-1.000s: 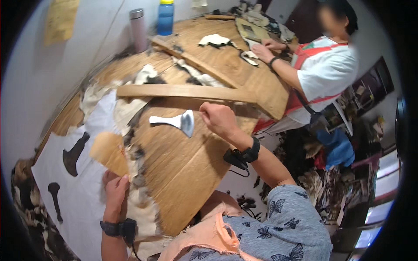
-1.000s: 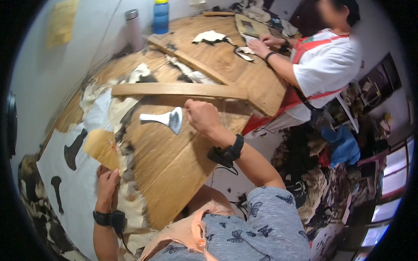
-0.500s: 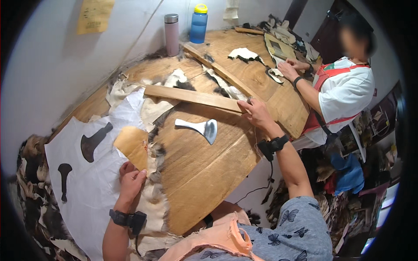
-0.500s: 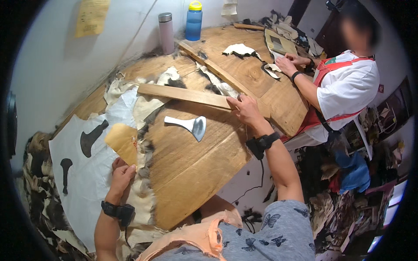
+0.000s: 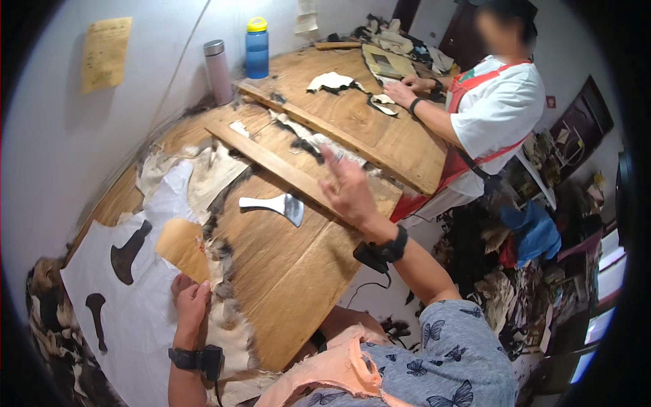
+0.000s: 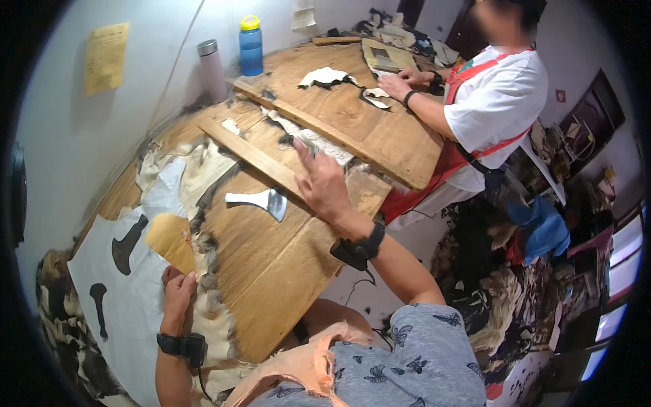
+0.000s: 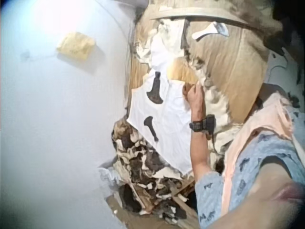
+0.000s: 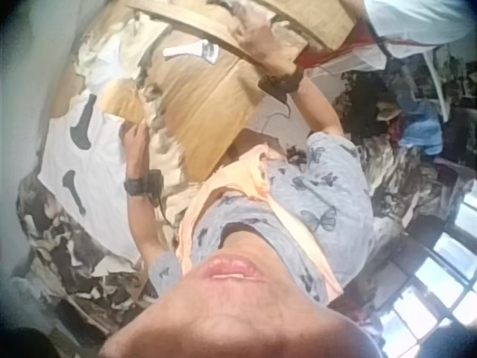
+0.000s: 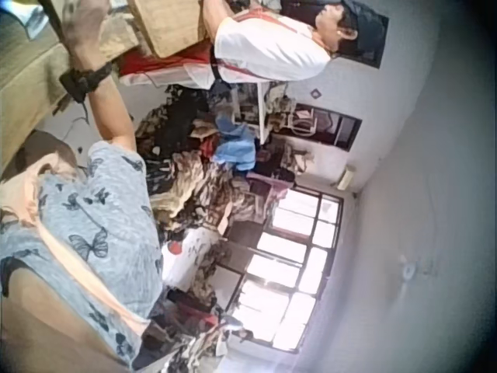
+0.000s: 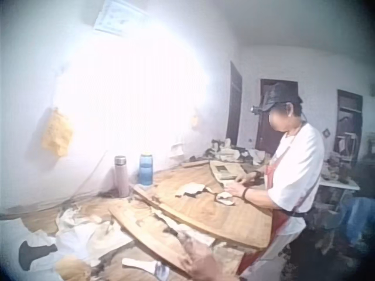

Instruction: Cutting fur and leather pieces according to paper patterns and hand-stitching them together.

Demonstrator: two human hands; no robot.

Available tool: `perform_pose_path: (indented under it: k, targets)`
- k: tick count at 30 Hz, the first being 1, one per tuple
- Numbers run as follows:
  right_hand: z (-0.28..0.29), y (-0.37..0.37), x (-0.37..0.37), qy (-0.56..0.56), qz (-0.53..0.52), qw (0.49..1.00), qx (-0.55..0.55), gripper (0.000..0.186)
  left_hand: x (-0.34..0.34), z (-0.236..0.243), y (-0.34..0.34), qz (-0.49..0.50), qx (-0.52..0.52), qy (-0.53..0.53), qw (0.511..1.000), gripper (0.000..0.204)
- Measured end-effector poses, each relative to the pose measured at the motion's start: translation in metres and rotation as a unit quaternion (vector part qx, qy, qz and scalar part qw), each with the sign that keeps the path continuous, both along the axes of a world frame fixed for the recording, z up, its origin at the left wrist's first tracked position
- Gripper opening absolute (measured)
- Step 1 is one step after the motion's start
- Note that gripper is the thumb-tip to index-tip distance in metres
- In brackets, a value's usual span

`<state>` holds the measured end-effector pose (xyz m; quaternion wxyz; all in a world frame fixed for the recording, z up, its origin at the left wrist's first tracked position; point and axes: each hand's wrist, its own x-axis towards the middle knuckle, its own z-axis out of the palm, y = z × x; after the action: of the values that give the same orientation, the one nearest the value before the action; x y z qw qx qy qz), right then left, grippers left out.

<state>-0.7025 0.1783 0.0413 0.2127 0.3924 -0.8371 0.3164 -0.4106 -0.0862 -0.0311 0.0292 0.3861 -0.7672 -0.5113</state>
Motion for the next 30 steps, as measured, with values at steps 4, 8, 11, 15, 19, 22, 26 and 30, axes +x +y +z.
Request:
perform_pose_path:
  k: [4,8,11,15,19,22,26,30]
  targets:
    - [0.109,0.039,0.012,0.292,-0.041,0.936,-0.19,0.063,-0.006,-0.005,0.006,-0.011,-0.038,-0.004,0.999,0.038]
    - [0.174,0.051,0.025,0.312,-0.101,0.906,-0.266,0.074,-0.004,0.003,0.01,-0.019,-0.017,0.041,0.999,0.038]
    - [0.179,0.046,0.021,0.276,-0.122,0.916,-0.266,0.072,-0.005,0.011,0.014,-0.009,0.002,0.054,0.999,0.036]
    - [0.162,0.034,-0.003,0.301,-0.122,0.899,-0.295,0.056,-0.009,0.014,0.015,-0.003,-0.014,0.046,0.999,0.035]
    - [0.083,0.041,-0.046,0.195,-0.1,0.975,-0.036,0.017,-0.003,0.007,0.008,0.005,0.054,0.045,0.998,0.033]
    - [0.024,0.063,-0.088,0.051,-0.094,0.993,0.051,0.009,-0.005,0.004,0.008,0.007,0.075,0.047,0.996,0.032]
    - [-0.01,0.068,-0.111,-0.027,-0.047,0.991,0.122,0.01,-0.006,0.001,0.01,0.02,0.096,0.057,0.994,0.035]
    - [-0.025,0.052,-0.12,0.008,-0.029,0.976,0.214,0.008,0.008,0.002,0.002,0.049,0.096,0.002,0.994,0.03]
